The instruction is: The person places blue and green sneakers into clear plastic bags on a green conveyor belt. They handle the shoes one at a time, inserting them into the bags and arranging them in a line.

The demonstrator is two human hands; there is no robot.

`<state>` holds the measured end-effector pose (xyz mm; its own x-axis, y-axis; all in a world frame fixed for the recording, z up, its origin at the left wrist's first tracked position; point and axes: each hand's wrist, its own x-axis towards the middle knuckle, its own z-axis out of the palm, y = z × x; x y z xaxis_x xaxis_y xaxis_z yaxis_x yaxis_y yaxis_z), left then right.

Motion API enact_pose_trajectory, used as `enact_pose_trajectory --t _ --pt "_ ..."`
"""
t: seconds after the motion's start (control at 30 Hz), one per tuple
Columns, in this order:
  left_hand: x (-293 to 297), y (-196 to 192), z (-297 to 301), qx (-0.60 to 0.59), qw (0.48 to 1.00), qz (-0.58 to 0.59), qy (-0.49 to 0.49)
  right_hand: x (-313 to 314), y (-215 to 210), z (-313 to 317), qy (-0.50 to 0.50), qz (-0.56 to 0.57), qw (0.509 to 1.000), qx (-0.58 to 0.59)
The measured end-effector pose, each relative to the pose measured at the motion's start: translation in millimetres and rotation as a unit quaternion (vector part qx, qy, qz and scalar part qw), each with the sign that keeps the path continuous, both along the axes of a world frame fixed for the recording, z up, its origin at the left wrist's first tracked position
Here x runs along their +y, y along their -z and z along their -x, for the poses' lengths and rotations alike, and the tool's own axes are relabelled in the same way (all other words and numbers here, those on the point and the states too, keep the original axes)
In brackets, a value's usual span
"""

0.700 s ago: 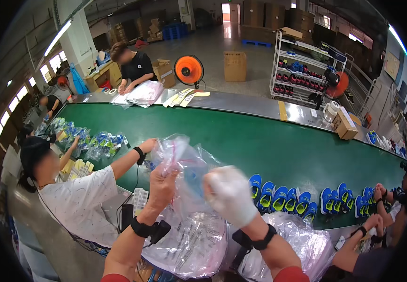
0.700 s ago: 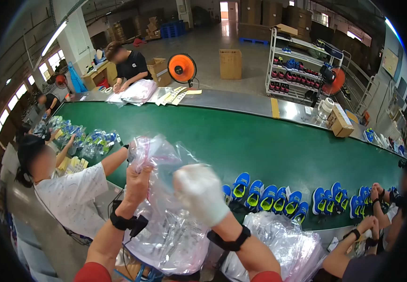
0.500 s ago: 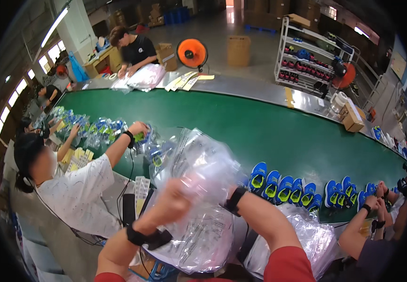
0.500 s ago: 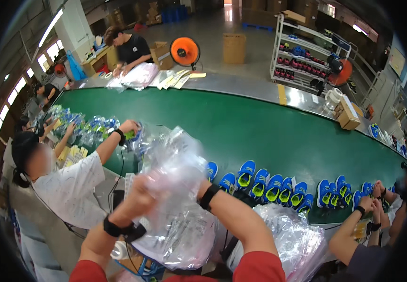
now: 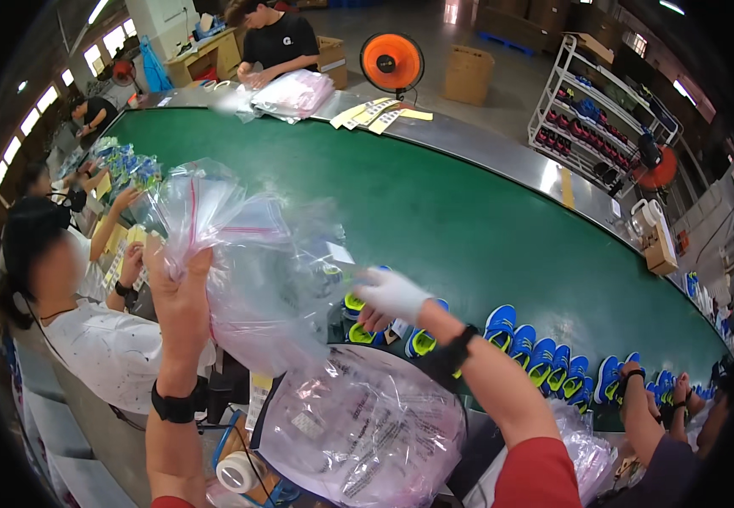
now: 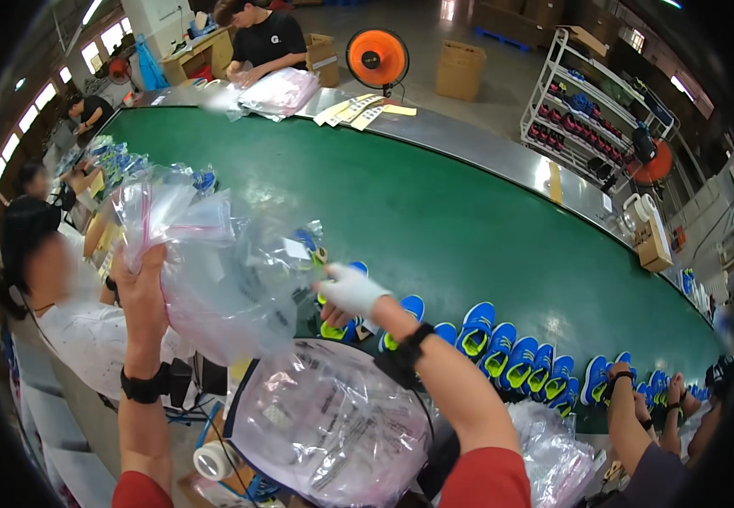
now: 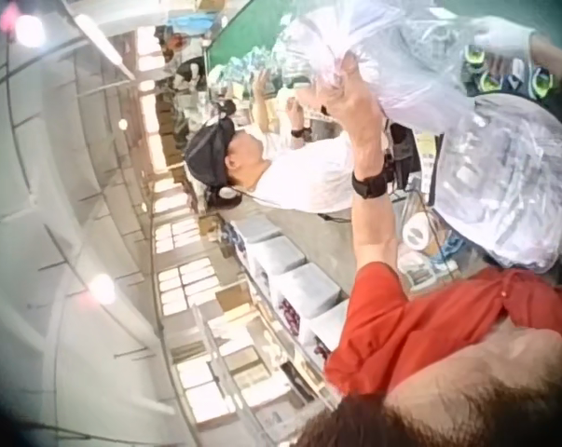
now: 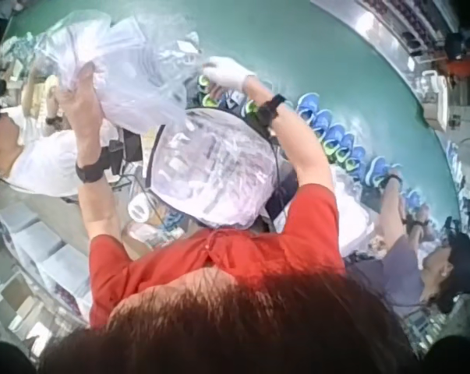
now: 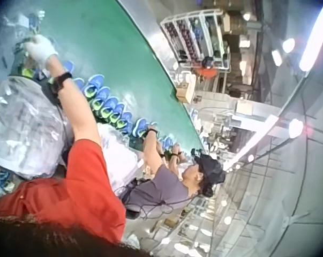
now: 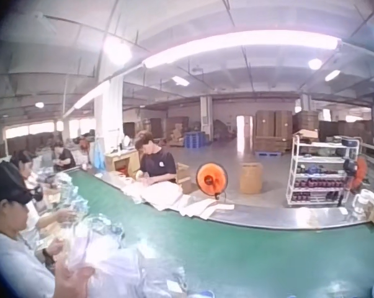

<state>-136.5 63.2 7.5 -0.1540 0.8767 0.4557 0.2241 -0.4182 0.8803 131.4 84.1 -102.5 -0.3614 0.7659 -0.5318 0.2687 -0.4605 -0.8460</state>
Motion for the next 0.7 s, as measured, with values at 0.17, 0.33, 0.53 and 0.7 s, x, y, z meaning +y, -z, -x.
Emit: enact_pose_trajectory --t 0.17,0.33,0.53,0.7 --pt "-5 6 9 0.013 1.0 0.006 0.015 14 114 63 -0.181 -0.162 0.899 -0.364" --pt "-13 18 15 -0.003 1.0 0.031 0.005 14 129 61 -0.17 -0.332 0.797 -0.476" --pt "6 21 -12 -0.09 0.993 0.058 0.043 -4 117 25 -0.174 -0.211 0.793 -0.544" --pt "2 7 -23 -0.028 0.987 0.114 0.11 -2 85 -13 -0.011 -0.25 0.89 -0.38"
